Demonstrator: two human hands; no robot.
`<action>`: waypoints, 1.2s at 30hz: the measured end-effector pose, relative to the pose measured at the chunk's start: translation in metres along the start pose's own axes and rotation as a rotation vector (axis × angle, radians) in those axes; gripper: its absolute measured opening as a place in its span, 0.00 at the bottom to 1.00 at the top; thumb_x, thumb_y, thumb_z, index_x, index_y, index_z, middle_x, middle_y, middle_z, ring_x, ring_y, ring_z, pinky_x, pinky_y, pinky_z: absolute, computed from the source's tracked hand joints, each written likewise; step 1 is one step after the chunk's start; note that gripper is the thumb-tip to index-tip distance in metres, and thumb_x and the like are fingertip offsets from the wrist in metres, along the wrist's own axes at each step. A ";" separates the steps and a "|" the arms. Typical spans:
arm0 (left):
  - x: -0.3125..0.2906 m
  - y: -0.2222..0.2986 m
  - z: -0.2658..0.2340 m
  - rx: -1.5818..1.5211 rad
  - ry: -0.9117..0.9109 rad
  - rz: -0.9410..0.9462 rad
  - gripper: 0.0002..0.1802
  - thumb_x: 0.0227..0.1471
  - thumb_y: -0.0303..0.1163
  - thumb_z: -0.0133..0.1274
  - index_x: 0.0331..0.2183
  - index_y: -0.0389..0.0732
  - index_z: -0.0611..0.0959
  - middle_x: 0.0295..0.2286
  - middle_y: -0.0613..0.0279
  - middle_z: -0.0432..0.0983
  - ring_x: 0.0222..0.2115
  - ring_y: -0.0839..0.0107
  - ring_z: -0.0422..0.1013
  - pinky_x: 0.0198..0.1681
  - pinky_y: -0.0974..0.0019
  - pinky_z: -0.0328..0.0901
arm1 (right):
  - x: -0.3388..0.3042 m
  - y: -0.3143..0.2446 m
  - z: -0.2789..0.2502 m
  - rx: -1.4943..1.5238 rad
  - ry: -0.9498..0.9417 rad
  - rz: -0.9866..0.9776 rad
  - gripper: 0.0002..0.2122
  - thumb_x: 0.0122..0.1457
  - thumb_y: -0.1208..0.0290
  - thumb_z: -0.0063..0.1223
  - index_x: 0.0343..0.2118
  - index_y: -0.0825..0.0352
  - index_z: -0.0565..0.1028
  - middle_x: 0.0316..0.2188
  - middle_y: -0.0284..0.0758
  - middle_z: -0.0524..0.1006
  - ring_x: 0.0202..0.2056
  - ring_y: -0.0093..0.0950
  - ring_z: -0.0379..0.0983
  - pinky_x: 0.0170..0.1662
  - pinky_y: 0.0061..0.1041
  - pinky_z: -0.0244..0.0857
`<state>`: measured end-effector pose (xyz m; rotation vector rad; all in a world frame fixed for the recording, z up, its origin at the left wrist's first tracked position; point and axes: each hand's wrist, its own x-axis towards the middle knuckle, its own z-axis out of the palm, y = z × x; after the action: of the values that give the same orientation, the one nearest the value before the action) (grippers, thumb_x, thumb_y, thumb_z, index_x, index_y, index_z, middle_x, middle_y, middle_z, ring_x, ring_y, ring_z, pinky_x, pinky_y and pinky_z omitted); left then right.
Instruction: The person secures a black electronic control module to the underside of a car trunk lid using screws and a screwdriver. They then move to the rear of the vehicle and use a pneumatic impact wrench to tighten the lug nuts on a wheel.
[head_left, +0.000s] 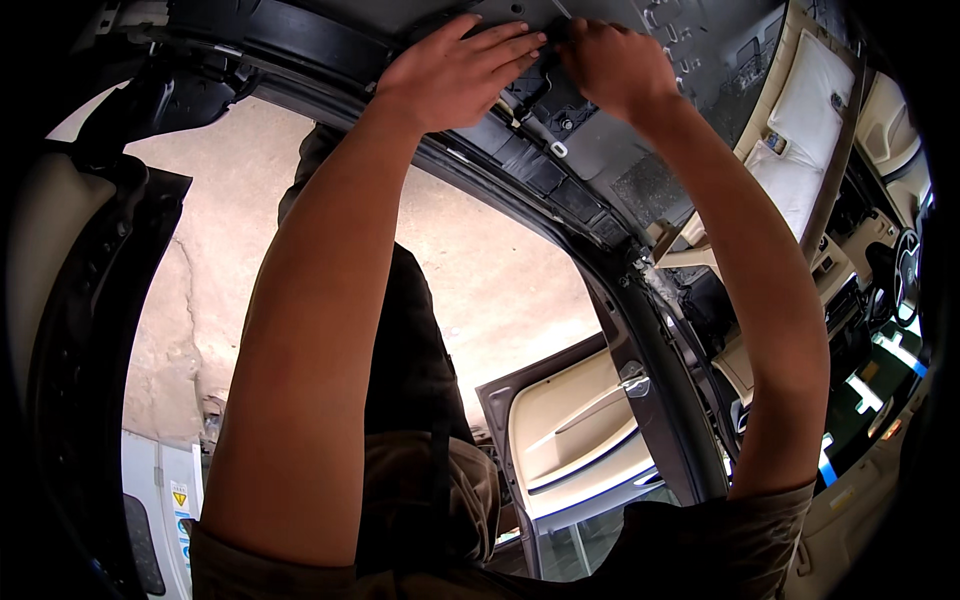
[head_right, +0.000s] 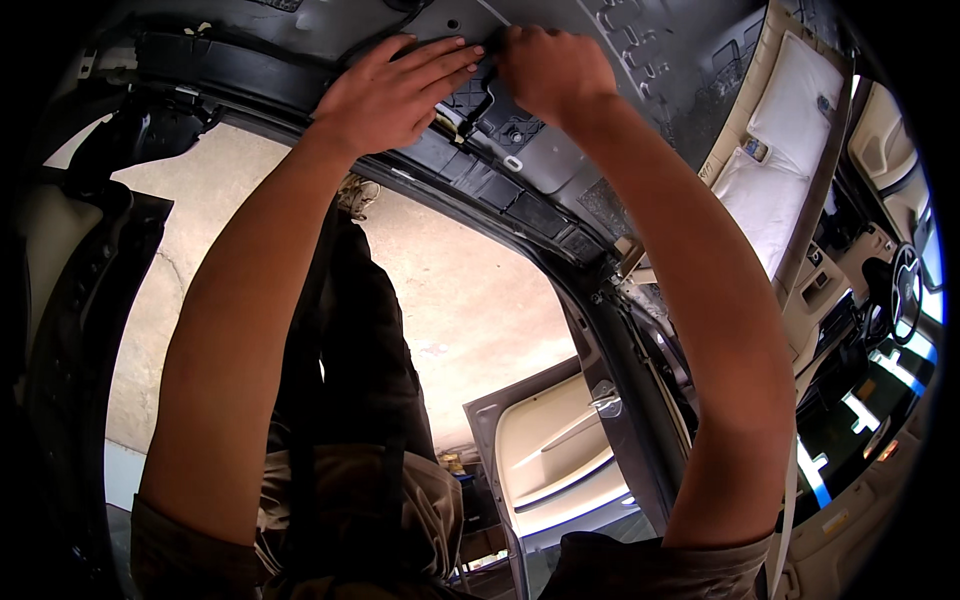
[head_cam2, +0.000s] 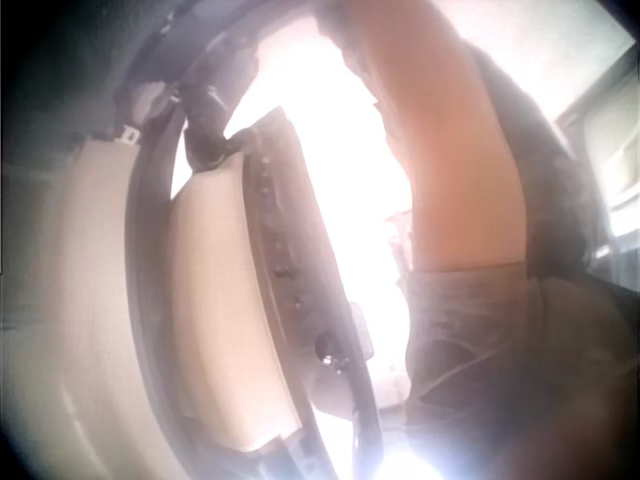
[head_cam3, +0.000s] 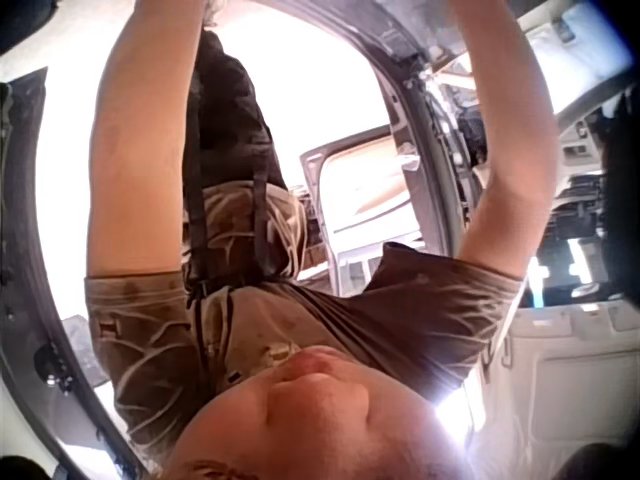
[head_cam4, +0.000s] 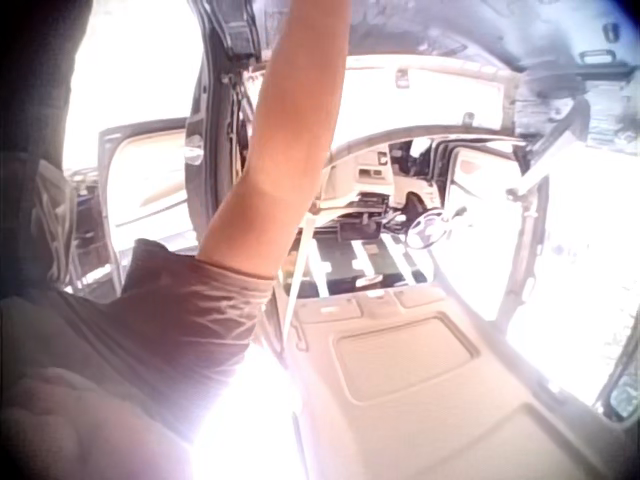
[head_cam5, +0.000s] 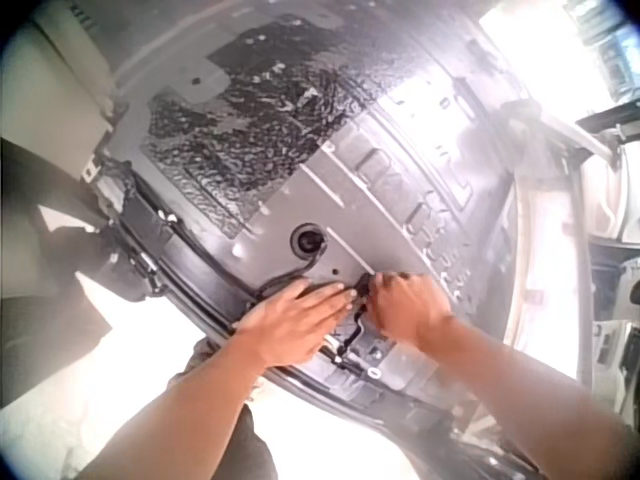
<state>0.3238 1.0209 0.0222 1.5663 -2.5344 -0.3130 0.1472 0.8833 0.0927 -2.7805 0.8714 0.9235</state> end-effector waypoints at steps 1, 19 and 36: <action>0.001 0.001 0.000 0.001 -0.009 0.002 0.33 0.54 0.38 0.57 0.62 0.54 0.72 0.67 0.79 0.56 0.66 0.82 0.52 0.66 0.62 0.51 | -0.001 0.004 0.009 -0.044 0.057 -0.083 0.14 0.66 0.57 0.46 0.38 0.64 0.75 0.34 0.43 0.82 0.39 0.40 0.81 0.39 0.39 0.77; -0.001 -0.005 0.001 0.015 0.041 0.044 0.32 0.53 0.39 0.57 0.60 0.50 0.75 0.66 0.75 0.58 0.66 0.78 0.54 0.64 0.60 0.54 | -0.002 -0.020 -0.008 0.120 -0.043 0.277 0.18 0.66 0.53 0.46 0.34 0.65 0.76 0.30 0.41 0.81 0.38 0.41 0.81 0.37 0.38 0.76; 0.001 -0.003 0.003 -0.005 0.047 0.046 0.33 0.51 0.39 0.57 0.60 0.49 0.74 0.66 0.75 0.57 0.66 0.78 0.53 0.63 0.59 0.55 | 0.011 -0.002 0.007 1.129 -0.493 0.742 0.20 0.69 0.50 0.43 0.37 0.65 0.75 0.26 0.40 0.80 0.35 0.42 0.81 0.36 0.39 0.74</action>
<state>0.3250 1.0193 0.0184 1.4928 -2.5278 -0.2730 0.1518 0.8811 0.0802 -1.2215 1.6456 0.7362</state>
